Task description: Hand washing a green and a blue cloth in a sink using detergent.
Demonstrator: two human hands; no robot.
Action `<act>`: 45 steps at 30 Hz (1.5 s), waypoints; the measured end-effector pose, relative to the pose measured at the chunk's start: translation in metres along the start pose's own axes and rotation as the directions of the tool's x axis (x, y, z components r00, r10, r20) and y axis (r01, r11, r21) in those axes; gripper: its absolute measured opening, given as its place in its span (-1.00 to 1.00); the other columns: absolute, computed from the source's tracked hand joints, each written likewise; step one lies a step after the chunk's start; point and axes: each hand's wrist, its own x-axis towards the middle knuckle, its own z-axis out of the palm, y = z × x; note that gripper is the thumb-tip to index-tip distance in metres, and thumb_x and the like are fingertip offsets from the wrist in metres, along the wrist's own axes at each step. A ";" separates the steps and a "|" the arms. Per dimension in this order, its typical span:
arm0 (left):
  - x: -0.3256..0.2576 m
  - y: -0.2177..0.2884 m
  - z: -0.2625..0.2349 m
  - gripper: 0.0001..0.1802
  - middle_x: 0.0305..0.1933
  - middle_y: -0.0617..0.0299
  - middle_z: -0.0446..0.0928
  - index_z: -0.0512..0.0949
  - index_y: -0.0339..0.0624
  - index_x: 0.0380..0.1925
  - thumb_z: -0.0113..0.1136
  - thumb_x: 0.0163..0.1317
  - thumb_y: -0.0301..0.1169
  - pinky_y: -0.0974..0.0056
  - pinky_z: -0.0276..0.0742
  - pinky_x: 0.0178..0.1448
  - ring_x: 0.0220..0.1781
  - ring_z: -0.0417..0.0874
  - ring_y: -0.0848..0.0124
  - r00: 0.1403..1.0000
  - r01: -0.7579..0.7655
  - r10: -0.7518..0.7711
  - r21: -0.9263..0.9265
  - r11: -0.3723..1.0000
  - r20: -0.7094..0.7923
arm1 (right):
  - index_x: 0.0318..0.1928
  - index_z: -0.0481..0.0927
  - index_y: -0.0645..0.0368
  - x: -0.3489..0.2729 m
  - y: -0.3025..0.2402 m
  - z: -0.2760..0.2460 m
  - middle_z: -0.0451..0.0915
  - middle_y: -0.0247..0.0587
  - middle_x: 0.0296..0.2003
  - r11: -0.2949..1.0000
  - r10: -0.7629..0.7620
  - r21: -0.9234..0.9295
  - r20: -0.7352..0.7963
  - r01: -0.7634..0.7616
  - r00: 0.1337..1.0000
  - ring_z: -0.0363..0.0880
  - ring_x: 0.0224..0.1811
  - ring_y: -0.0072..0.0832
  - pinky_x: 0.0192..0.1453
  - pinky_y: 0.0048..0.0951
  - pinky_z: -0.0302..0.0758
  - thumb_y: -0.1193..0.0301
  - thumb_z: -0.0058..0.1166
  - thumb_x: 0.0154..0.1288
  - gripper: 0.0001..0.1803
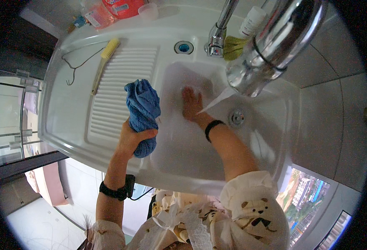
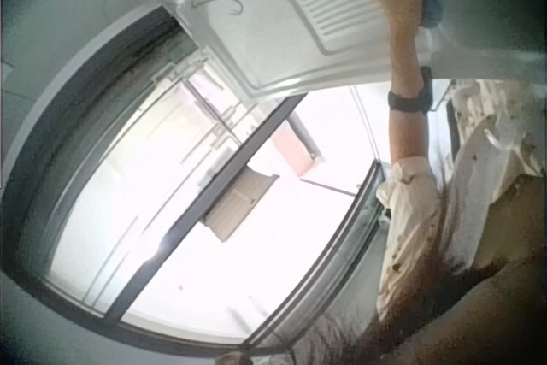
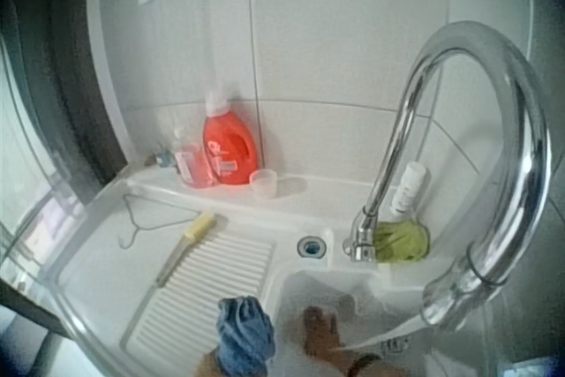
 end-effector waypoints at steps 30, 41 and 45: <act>-0.004 0.002 0.002 -0.51 -0.38 0.18 0.52 0.44 -0.32 -0.29 0.37 -0.34 -0.46 0.36 0.47 -0.23 -0.38 0.54 0.43 0.999 0.019 -0.018 -0.055 0.998 0.026 | 0.28 -0.20 0.15 -0.060 -0.006 -0.009 -0.22 -0.14 0.31 0.944 -0.323 0.039 0.332 0.329 0.886 -0.31 0.35 -0.15 0.33 -0.13 -0.16 0.20 -0.02 0.11 -0.15; -0.003 0.002 0.001 -0.50 -0.36 0.17 0.51 0.43 -0.32 -0.26 0.35 -0.33 -0.46 0.33 0.47 -0.26 -0.39 0.53 0.40 0.998 0.062 -0.061 -0.080 0.995 0.009 | 0.06 0.31 0.12 -0.122 0.109 -0.058 0.24 0.01 0.09 0.936 0.260 -0.304 0.256 -0.178 0.931 0.35 0.03 -0.16 -0.03 -0.24 0.40 0.32 0.11 0.03 -0.46; 0.002 -0.003 0.002 -0.49 -0.36 0.16 0.51 0.43 -0.32 -0.27 0.36 -0.34 -0.46 0.32 0.47 -0.26 -0.39 0.53 0.40 0.997 0.071 -0.072 -0.089 0.993 -0.002 | 0.08 0.25 0.10 -0.128 0.143 -0.027 0.21 0.15 0.05 0.925 0.370 -0.202 0.297 -0.320 0.880 0.34 0.02 -0.07 0.00 -0.19 0.41 0.39 0.18 -0.05 -0.37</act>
